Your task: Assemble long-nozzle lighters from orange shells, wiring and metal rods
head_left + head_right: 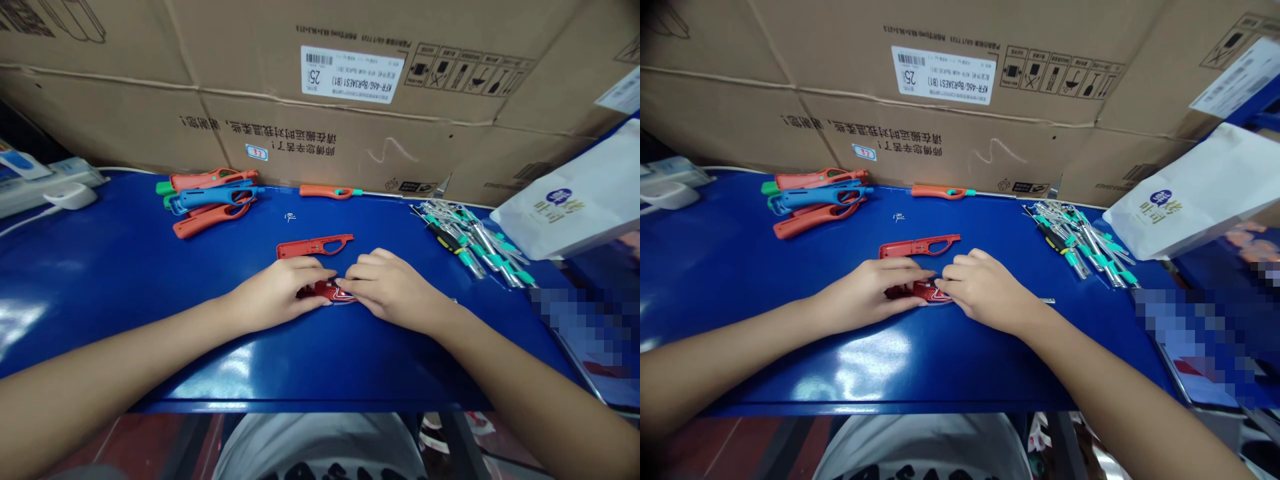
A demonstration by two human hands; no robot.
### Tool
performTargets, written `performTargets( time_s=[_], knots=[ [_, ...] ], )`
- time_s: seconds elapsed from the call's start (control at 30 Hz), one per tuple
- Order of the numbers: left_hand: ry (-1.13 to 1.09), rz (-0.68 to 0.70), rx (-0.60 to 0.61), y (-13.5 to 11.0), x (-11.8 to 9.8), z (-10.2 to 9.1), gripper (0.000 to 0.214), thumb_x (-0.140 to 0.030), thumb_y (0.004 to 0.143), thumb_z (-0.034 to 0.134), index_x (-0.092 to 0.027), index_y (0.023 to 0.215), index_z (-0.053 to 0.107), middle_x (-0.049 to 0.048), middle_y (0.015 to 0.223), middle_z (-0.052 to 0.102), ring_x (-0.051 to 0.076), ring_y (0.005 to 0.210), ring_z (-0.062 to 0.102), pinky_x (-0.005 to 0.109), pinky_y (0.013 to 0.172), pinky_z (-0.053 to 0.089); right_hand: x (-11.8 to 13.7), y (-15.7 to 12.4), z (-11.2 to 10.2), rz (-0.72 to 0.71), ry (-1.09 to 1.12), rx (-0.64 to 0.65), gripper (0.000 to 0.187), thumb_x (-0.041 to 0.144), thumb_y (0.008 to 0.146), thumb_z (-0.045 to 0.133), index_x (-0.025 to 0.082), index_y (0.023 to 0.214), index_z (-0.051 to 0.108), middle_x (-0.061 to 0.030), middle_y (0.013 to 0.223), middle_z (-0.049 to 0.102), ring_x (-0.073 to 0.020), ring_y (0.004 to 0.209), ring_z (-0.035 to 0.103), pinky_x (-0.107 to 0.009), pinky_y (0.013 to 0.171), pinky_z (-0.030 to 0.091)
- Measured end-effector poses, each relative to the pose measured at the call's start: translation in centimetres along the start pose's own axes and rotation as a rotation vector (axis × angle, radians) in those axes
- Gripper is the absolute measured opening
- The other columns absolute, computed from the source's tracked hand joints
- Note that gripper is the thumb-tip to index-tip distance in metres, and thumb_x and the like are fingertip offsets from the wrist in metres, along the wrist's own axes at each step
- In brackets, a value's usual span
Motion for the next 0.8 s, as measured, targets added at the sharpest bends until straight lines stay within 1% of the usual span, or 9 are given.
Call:
performTargets(
  time_s=[0.13,0.23,0.3,0.37,0.43,0.53,0.6,0.7,0.8],
  knots=[
    [0.042,0.014,0.012,-0.1,-0.2,0.1,0.03,-0.022,0.095,0.066,-0.01,0.123,0.066,0.0111,0.108,0.071,0.021,0.096,0.069,0.033,0.086,0.057,0.1,0.0,-0.1,-0.012,-0.052,0.047,0.026,0.014,0.1,0.052,0.012,0.115,0.073,-0.0079,0.095,0.073,-0.0216,0.085,0.057,-0.037,0.075,0.034],
    [0.101,0.014,0.046,-0.2,-0.4,0.1,0.032,-0.024,0.097,0.063,-0.011,0.126,0.065,0.0118,0.109,0.071,0.023,0.099,0.067,0.036,0.089,0.057,-0.9,-0.4,-0.8,0.072,0.082,0.011,0.025,0.019,0.101,0.052,0.017,0.116,0.073,-0.0065,0.097,0.074,-0.0204,0.089,0.059,-0.036,0.079,0.037],
    [0.14,0.001,0.082,-0.2,-0.6,0.1,0.033,-0.025,0.097,0.063,-0.012,0.127,0.065,0.0117,0.11,0.07,0.024,0.103,0.065,0.039,0.092,0.056,-1.9,-0.8,-1.8,0.142,0.195,-0.054,0.023,0.019,0.101,0.054,0.02,0.111,0.074,-0.0057,0.099,0.073,-0.019,0.091,0.062,-0.035,0.082,0.039],
    [0.161,-0.004,0.106,-0.1,-0.9,0.0,0.031,-0.027,0.097,0.062,-0.014,0.125,0.066,0.0117,0.113,0.07,0.026,0.107,0.063,0.042,0.096,0.055,-2.6,-1.2,-2.5,0.191,0.302,-0.088,0.02,0.018,0.098,0.056,0.02,0.104,0.075,-0.0057,0.098,0.073,-0.018,0.091,0.063,-0.034,0.083,0.042],
    [0.145,-0.011,0.117,-0.1,-1.1,0.0,0.028,-0.026,0.099,0.058,-0.015,0.123,0.066,0.0113,0.115,0.07,0.025,0.109,0.063,0.042,0.098,0.054,-3.0,-1.6,-2.6,0.23,0.417,-0.051,0.016,0.018,0.096,0.059,0.02,0.098,0.075,-0.0053,0.096,0.071,-0.0164,0.086,0.064,-0.03,0.079,0.045],
    [0.086,-0.036,0.124,-0.1,-1.0,0.2,0.027,-0.024,0.101,0.053,-0.017,0.124,0.065,0.0099,0.118,0.069,0.023,0.109,0.064,0.039,0.098,0.053,-3.2,-1.9,-2.0,0.283,0.54,0.06,0.012,0.017,0.093,0.063,0.02,0.097,0.074,-0.0035,0.094,0.069,-0.0127,0.076,0.06,-0.026,0.068,0.045],
    [0.051,-0.05,0.128,-0.1,-0.9,0.3,0.025,-0.022,0.101,0.053,-0.019,0.123,0.065,0.0085,0.118,0.068,0.022,0.109,0.064,0.037,0.097,0.053,-3.0,-1.9,-1.5,0.288,0.558,0.106,0.012,0.016,0.092,0.064,0.02,0.098,0.073,-0.0025,0.094,0.067,-0.0115,0.073,0.058,-0.025,0.065,0.043],
    [0.005,-0.072,0.131,0.0,-0.6,0.4,0.028,-0.018,0.098,0.056,-0.02,0.125,0.062,0.0075,0.118,0.065,0.021,0.111,0.061,0.035,0.099,0.051,-2.6,-1.8,-1.1,0.29,0.561,0.128,0.015,0.014,0.091,0.065,0.02,0.103,0.07,-0.0021,0.098,0.065,-0.0109,0.073,0.057,-0.024,0.065,0.043],
    [-0.04,-0.086,0.136,0.1,-0.5,0.3,0.032,-0.014,0.096,0.056,-0.02,0.127,0.06,0.0074,0.119,0.062,0.021,0.114,0.058,0.035,0.102,0.048,-2.0,-1.6,-0.6,0.256,0.521,0.146,0.019,0.014,0.09,0.066,0.022,0.107,0.068,-0.0025,0.107,0.065,-0.0123,0.082,0.06,-0.025,0.07,0.043]
  ],
)
Point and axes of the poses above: each hand's wrist, its own y-axis towards the middle knuckle, its own z-axis out of the palm, x = y × z, the point moved 8 cm from there along y, towards the middle knuckle
